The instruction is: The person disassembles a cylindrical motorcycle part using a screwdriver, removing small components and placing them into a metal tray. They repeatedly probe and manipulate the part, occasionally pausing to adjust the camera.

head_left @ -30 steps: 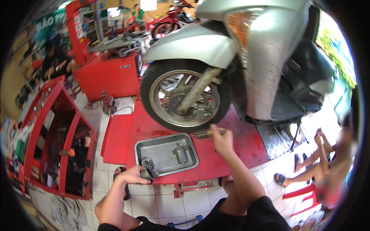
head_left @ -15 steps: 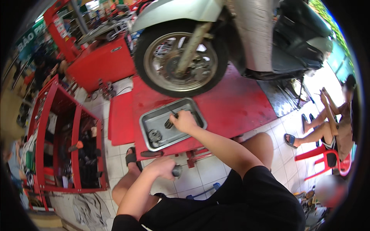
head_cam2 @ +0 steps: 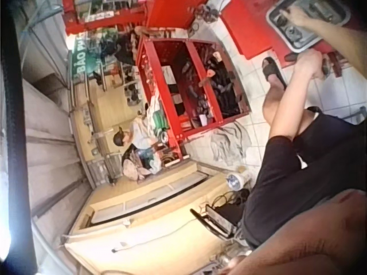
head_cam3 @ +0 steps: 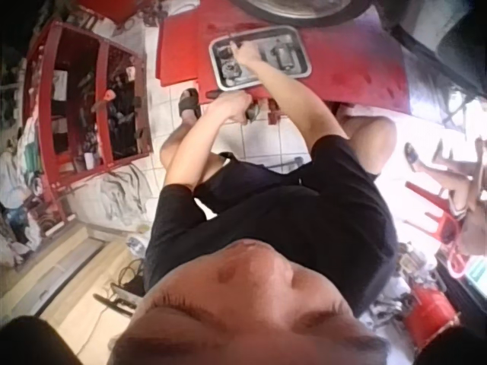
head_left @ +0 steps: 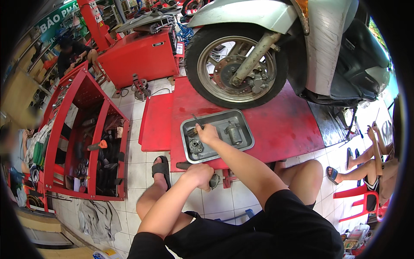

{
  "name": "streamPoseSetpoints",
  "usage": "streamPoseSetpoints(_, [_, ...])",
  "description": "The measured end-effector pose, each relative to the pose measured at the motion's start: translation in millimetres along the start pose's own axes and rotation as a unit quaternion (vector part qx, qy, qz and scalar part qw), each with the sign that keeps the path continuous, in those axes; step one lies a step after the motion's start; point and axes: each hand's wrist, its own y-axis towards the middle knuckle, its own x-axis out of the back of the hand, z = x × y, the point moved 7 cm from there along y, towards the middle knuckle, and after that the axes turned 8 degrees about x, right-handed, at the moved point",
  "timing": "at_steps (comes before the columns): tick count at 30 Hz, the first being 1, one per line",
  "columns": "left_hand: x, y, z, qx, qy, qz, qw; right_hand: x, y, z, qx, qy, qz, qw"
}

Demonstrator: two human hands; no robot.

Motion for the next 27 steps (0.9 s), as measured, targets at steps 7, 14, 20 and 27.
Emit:
streamPoseSetpoints(7, [5, 9, -14, -0.017, 0.016, -0.007, 1.0, 0, 40, -59, -0.032, 0.041, 0.035, 0.998])
streamPoseSetpoints(14, [-3, 8, -2, -0.001, -0.004, 0.011, 1.0, -17, 22, -43, -0.1, 0.105, 0.097, 0.985])
streamPoseSetpoints(20, [3, 17, -3, 0.007, -0.001, 0.012, 1.0, -29, 46, -68, -0.079, 0.052, 0.075, 0.993])
streamPoseSetpoints(27, [11, 9, 21, -0.014, -0.057, -0.04, 0.997, 6, 22, -32, -0.098, 0.106, 0.077, 0.987])
